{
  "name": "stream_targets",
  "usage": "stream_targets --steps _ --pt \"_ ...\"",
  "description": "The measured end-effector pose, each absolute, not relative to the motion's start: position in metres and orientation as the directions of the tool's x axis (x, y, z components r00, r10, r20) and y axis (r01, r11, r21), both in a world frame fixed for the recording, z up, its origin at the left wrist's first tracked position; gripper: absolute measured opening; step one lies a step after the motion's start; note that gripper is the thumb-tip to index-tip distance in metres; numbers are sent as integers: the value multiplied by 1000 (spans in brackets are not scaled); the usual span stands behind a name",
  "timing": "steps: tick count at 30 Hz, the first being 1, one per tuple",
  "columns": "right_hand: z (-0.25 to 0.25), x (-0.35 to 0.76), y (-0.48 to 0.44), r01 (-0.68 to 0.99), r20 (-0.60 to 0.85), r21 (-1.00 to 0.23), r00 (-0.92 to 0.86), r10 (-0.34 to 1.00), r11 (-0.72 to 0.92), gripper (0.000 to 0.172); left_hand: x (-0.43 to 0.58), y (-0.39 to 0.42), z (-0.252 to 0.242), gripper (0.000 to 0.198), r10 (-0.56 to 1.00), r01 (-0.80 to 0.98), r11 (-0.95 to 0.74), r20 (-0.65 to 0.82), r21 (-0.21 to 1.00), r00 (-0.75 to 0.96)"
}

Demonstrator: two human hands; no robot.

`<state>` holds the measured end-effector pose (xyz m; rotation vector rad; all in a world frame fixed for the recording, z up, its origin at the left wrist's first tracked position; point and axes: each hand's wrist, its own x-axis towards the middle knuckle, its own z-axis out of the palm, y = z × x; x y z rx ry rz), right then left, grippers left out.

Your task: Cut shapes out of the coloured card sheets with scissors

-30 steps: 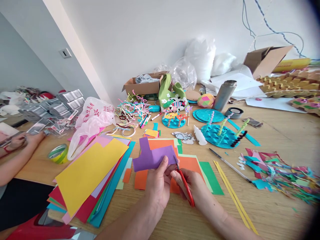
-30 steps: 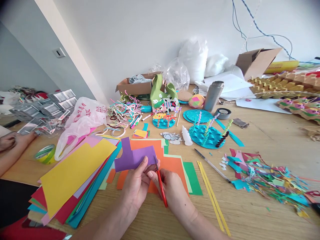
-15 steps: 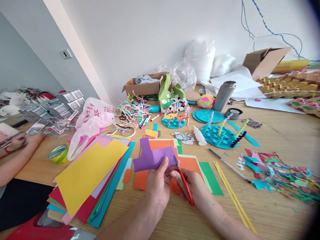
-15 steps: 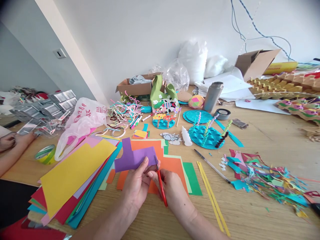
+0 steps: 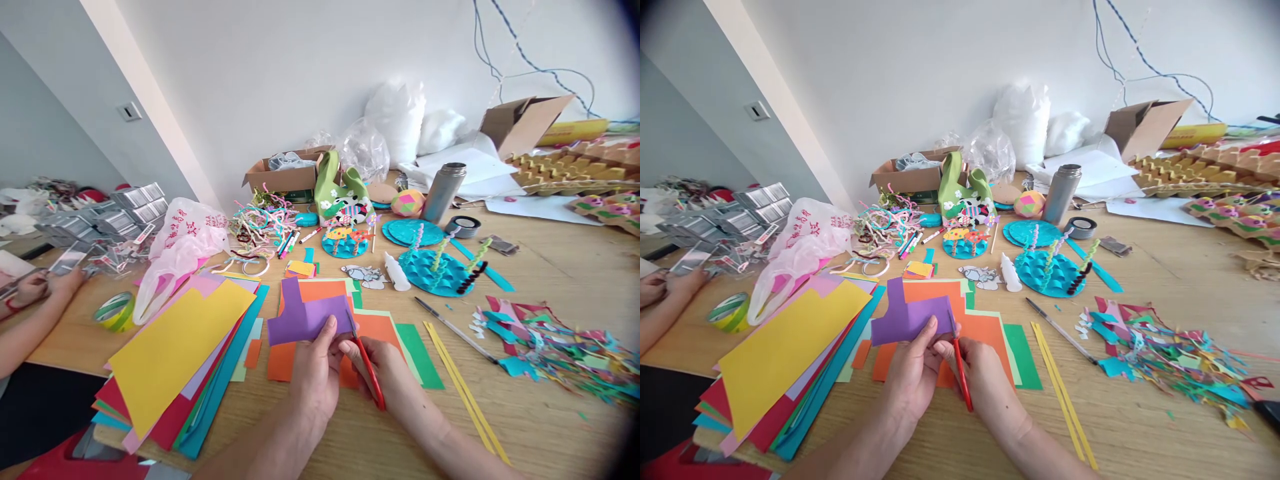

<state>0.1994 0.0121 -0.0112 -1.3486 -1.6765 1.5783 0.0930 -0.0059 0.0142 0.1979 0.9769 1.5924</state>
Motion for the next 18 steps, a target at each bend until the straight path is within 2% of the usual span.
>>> stream_targets --steps 18 --pt "-9 200 13 364 -243 -927 -407 881 -88 64 93 -7 13 27 868 -740 56 -399 671 -295"
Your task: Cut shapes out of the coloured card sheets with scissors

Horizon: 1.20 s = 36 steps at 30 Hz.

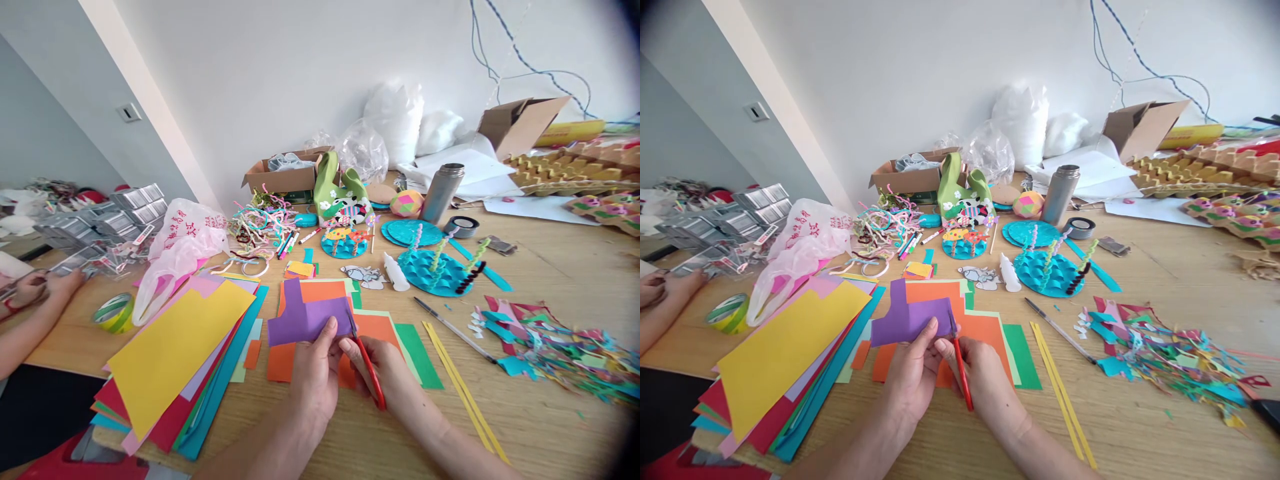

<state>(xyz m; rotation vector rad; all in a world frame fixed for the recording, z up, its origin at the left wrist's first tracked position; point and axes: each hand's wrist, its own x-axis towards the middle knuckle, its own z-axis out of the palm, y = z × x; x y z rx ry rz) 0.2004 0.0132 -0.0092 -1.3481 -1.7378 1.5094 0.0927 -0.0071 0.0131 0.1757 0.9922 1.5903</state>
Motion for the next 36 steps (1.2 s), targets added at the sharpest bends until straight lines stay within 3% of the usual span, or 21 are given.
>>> stream_targets --steps 29,36 --pt "-2 198 11 292 -305 -936 -386 870 -198 60 97 -10 13 25 881 -729 38 -367 683 -299" --pt "-3 200 13 303 -266 -941 -396 879 -149 63 98 -10 13 25 891 -710 40 -346 703 -293"
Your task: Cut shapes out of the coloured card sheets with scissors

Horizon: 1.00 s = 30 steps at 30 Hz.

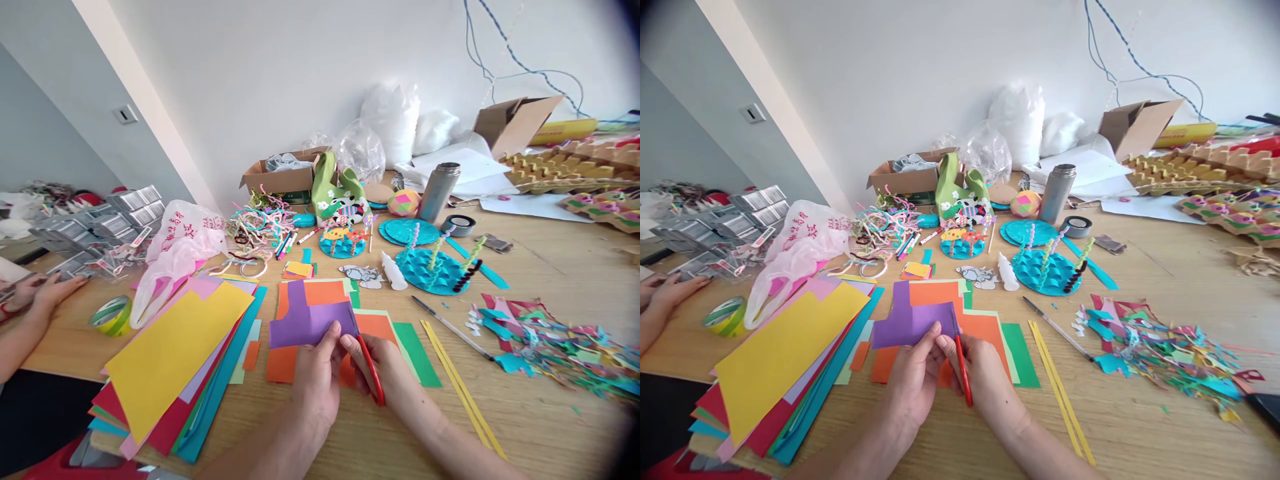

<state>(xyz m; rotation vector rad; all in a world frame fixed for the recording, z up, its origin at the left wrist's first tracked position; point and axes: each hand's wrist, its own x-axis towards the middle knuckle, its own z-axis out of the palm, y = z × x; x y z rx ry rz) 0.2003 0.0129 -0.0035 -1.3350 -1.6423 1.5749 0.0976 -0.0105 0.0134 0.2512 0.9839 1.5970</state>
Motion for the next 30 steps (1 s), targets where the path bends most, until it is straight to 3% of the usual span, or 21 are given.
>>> stream_targets --steps 30 --pt "-3 201 14 274 -279 -945 -388 878 -179 58 100 -11 15 30 876 -684 71 -373 726 -306"
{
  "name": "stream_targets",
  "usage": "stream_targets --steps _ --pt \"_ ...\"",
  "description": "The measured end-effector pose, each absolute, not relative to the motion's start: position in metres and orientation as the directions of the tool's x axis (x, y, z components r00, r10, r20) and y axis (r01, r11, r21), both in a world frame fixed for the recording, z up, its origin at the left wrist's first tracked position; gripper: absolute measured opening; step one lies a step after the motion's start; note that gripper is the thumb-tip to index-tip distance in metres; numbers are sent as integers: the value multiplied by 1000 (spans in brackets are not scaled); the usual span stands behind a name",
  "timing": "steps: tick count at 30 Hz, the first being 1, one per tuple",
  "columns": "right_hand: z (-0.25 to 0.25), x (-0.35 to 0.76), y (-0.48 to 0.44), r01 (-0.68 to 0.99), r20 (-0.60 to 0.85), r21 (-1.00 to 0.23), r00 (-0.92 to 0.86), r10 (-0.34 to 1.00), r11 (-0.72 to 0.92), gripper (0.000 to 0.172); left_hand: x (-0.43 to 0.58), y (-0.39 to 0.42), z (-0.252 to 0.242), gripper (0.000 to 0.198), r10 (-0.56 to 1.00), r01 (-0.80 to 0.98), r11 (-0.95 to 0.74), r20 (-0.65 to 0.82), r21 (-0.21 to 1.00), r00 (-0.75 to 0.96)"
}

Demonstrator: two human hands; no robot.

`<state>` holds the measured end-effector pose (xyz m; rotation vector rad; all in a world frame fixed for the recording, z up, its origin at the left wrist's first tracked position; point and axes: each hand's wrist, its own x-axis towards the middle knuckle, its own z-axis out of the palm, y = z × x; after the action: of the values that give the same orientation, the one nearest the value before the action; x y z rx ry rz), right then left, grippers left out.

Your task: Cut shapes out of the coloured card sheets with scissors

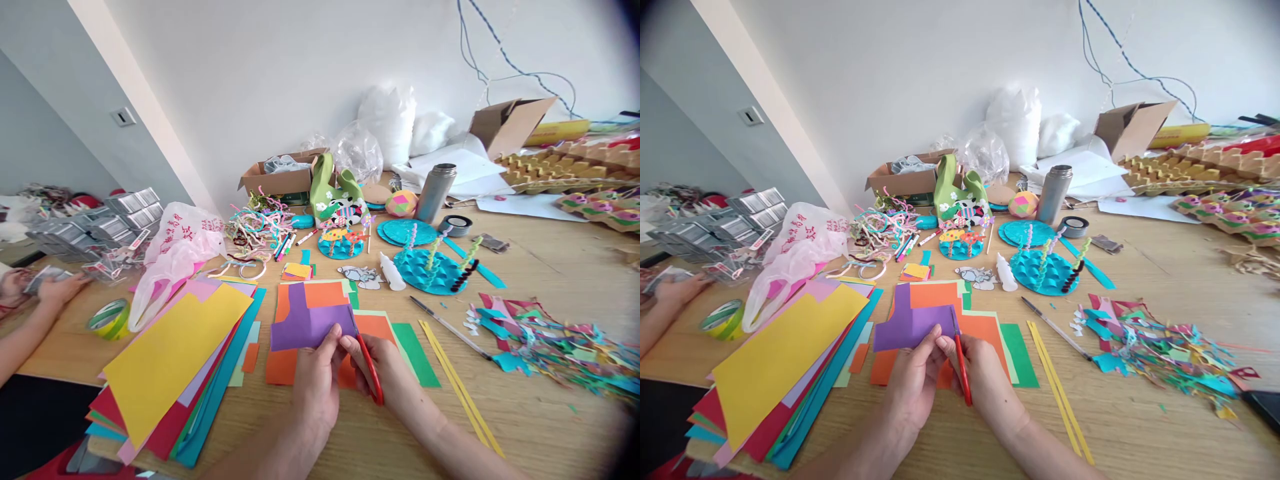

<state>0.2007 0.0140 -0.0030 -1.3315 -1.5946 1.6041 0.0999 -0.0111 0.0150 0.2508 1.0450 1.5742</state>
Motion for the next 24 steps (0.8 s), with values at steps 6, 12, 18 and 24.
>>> stream_targets --steps 6,12,18,24 --pt "-1 201 15 284 -269 -944 -381 885 -165 60 100 -12 16 27 884 -678 50 -348 734 -311" --pt "1 201 17 280 -275 -944 -386 881 -172 62 100 -13 15 23 889 -675 57 -345 736 -302" --pt "2 200 16 270 -295 -941 -362 884 -204 62 100 -13 14 21 885 -687 55 -354 725 -302" --pt "1 200 16 221 -288 -951 -376 881 -217 64 99 -11 13 21 888 -687 64 -355 724 -292"
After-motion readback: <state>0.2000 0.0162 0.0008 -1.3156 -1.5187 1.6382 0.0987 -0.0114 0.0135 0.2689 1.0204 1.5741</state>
